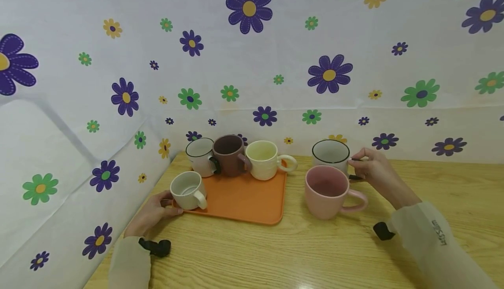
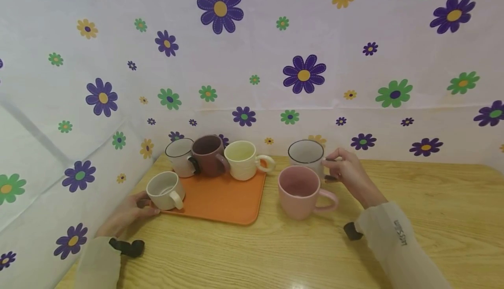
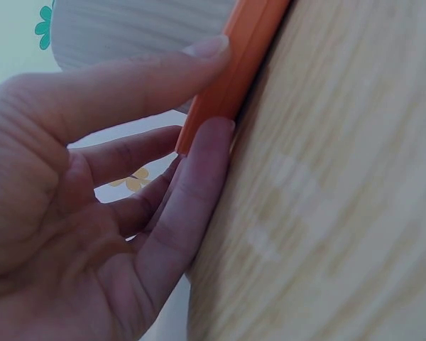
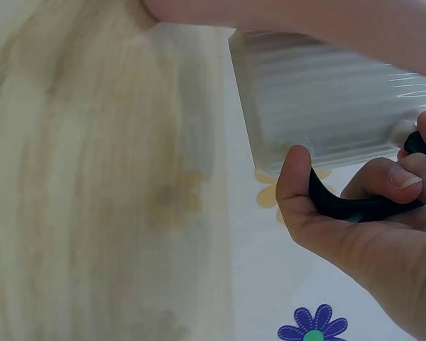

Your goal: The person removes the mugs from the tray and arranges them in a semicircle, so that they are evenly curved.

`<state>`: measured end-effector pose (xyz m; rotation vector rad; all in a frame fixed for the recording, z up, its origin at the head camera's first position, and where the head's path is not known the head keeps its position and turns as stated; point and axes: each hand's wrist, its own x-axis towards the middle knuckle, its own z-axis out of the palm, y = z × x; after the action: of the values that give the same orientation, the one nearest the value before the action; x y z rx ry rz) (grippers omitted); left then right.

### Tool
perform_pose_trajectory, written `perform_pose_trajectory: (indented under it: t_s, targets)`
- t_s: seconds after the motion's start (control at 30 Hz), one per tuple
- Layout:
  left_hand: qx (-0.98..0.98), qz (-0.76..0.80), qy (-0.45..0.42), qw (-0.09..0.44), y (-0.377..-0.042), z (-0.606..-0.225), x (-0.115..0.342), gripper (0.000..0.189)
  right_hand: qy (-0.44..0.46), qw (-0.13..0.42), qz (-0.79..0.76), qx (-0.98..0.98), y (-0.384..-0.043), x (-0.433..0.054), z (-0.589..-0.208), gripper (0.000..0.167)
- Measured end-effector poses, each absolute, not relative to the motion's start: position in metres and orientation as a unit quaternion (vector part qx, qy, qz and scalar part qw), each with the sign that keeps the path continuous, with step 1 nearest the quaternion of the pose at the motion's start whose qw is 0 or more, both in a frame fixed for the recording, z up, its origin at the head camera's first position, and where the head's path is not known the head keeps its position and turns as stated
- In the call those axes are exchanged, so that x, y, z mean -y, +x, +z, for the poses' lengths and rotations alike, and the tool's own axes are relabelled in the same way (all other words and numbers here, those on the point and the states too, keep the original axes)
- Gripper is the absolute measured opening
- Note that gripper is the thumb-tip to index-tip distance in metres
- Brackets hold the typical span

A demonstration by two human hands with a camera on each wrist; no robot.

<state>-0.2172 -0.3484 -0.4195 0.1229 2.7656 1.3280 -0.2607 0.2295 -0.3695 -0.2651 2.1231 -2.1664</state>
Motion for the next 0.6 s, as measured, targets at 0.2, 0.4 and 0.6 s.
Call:
perform_pose_trajectory:
  t_s: [0.2, 0.4, 0.6]
  targets:
    - [-0.9, 0.434, 0.031, 0.04, -0.217, -0.42, 0.347, 0.064, -0.082, 0.06, -0.682, -0.724, -0.261, -0.234, -0.377, 0.013]
    - [-0.898, 0.436, 0.038, 0.042, -0.219, -0.419, 0.346, 0.064, -0.088, 0.084, -0.663, -0.738, -0.259, -0.239, -0.38, 0.012]
    - [-0.898, 0.437, 0.035, 0.045, -0.219, -0.419, 0.347, 0.063, -0.106, 0.121, -0.644, -0.747, -0.257, -0.242, -0.38, 0.01]
